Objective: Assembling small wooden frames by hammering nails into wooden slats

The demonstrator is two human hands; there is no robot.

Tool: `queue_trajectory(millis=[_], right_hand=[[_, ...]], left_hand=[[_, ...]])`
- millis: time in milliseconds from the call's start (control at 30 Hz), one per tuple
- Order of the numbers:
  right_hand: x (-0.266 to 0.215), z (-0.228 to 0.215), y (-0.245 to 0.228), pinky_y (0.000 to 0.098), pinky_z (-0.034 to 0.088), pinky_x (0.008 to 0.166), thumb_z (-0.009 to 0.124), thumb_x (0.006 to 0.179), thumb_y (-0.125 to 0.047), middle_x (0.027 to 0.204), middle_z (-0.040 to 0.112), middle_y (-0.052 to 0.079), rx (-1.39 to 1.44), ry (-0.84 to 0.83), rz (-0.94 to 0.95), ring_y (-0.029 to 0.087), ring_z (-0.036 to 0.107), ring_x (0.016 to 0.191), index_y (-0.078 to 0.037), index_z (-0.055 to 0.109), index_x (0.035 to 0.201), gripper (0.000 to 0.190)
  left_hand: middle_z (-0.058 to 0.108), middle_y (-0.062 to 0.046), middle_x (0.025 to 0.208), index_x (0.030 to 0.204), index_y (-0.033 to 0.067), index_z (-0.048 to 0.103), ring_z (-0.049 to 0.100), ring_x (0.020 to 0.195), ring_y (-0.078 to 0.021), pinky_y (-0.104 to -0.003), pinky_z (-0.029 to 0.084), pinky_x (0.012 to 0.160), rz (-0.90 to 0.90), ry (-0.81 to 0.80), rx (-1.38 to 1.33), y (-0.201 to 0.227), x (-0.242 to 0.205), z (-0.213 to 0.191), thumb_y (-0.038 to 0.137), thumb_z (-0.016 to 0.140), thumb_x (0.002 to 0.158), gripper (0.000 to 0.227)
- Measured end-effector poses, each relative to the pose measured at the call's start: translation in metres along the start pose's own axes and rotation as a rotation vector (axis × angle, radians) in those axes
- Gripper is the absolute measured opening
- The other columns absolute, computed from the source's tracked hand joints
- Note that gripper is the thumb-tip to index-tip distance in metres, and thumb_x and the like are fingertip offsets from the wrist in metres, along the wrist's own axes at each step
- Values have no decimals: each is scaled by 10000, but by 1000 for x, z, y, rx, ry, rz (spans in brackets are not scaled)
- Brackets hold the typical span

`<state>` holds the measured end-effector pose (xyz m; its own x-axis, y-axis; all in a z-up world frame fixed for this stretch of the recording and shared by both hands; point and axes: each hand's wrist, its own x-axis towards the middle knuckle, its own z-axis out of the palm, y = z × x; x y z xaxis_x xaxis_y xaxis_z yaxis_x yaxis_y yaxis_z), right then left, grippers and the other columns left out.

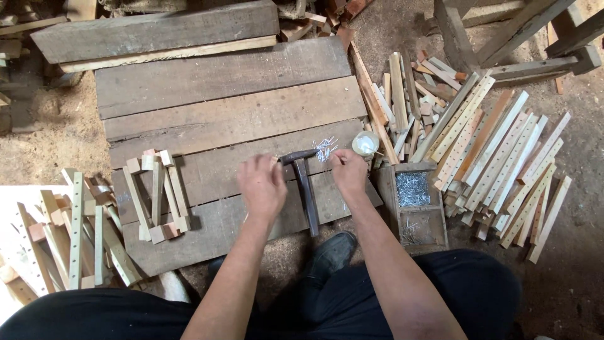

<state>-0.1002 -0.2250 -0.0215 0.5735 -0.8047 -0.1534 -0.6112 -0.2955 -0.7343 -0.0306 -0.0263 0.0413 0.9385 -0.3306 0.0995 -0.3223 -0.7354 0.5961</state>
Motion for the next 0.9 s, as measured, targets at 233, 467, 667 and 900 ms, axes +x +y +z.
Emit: queue_trajectory(millis=[233, 467, 667, 900], right_hand=[[67, 50, 16, 417, 587, 774, 783, 866, -289, 917, 784, 56, -54, 43, 111, 274, 740, 953, -154, 798, 1005, 195], [81, 54, 16, 425, 600, 757, 738, 798, -329, 852, 761, 36, -76, -46, 240, 305, 742, 896, -255, 809, 910, 152], [25, -4, -53, 202, 574, 565, 645, 823, -81, 684, 648, 62, 502, -86, 304, 96, 645, 549, -11, 708, 929, 142], [23, -5, -28, 161, 576, 588, 680, 898, -64, 841, 713, 101, 632, -137, 206, 87, 692, 652, 60, 704, 1122, 256]], left_hand=[[679, -55, 1040, 1122, 171, 718, 648, 976, -303, -432, 520, 836, 298, -62, -131, 20, -8, 44, 218, 670, 929, 205], [696, -44, 1059, 1105, 170, 732, 663, 1000, -284, -407, 513, 868, 196, -51, -222, 5, -4, 57, 203, 678, 931, 186], [721, -87, 1015, 1074, 135, 748, 686, 975, -336, -440, 518, 872, 145, -12, -310, 0, 0, 47, 158, 673, 924, 169], [721, -123, 915, 1049, 87, 758, 688, 903, -359, -438, 531, 855, 125, 42, -417, 1, 3, 38, 83, 689, 902, 162]])
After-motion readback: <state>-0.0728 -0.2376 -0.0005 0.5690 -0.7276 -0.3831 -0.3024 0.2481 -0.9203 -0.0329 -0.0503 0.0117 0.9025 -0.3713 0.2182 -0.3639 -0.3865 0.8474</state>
